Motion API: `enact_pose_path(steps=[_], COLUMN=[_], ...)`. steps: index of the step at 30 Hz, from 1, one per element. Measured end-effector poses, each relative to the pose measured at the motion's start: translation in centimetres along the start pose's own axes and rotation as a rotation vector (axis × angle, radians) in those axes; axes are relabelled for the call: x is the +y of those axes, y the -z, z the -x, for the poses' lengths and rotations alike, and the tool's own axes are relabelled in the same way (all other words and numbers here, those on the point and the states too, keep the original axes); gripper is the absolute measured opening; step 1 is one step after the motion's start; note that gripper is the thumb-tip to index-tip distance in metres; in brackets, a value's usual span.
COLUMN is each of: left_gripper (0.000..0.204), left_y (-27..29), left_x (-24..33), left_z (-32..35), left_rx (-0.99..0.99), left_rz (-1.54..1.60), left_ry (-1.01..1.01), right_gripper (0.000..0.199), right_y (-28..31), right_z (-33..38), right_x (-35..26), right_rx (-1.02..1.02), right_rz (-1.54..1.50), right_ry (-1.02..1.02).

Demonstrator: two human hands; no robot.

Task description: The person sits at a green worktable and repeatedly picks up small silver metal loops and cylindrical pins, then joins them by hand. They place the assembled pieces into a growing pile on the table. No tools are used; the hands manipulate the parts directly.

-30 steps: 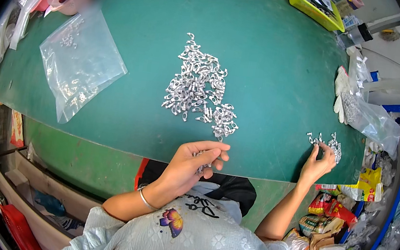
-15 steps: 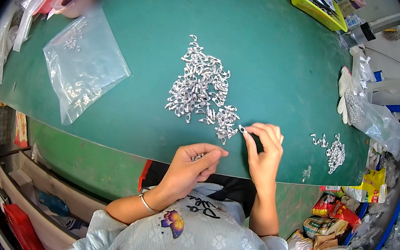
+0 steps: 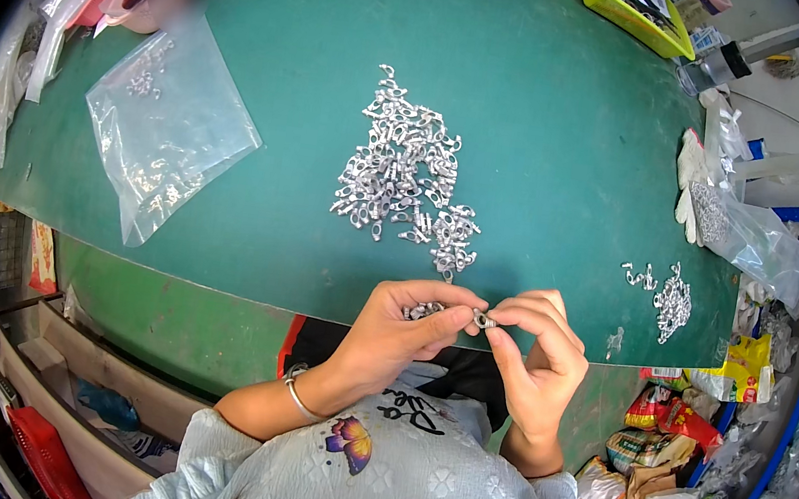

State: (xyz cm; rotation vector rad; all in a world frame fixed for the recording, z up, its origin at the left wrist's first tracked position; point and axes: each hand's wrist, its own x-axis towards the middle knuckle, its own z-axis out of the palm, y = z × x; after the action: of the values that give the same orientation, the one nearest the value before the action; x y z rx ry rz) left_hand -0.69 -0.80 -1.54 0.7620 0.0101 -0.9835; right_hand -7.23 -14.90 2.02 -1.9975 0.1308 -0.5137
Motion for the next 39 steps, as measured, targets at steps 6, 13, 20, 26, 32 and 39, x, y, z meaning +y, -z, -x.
enact_pose_path(steps=[6, 13, 20, 26, 32, 39], left_gripper=[0.021, 0.021, 0.021, 0.021, 0.019, 0.018], left_y=[0.1, 0.2, -0.3, -0.8, -1.6, -2.5], left_x=[-0.1, -0.1, 0.4, 0.7, 1.2, 1.7], left_z=[0.1, 0.1, 0.2, 0.3, 0.5, 0.5], left_rx=[-0.083, -0.138, -0.188, -0.216, -0.235, -0.312], left_rz=[0.156, 0.247, 0.235, 0.218, 0.208, 0.255], left_ry=[0.044, 0.080, 0.073, 0.067, 0.093, 0.130], right_gripper=[0.018, 0.019, 0.017, 0.016, 0.014, 0.013], right_y=[-0.2, -0.1, 0.0, 0.2, 0.3, 0.5], right_z=[0.0, 0.0, 0.5, 0.9, 1.1, 1.4], right_x=[-0.4, -0.6, -0.6, -0.6, -1.4, -1.9], right_rx=[0.006, -0.001, 0.012, 0.021, 0.064, 0.121], right_rz=[-0.040, -0.063, -0.225, -0.336, -0.392, -0.371], right_ry=[0.020, 0.011, -0.080, -0.095, -0.075, 0.008])
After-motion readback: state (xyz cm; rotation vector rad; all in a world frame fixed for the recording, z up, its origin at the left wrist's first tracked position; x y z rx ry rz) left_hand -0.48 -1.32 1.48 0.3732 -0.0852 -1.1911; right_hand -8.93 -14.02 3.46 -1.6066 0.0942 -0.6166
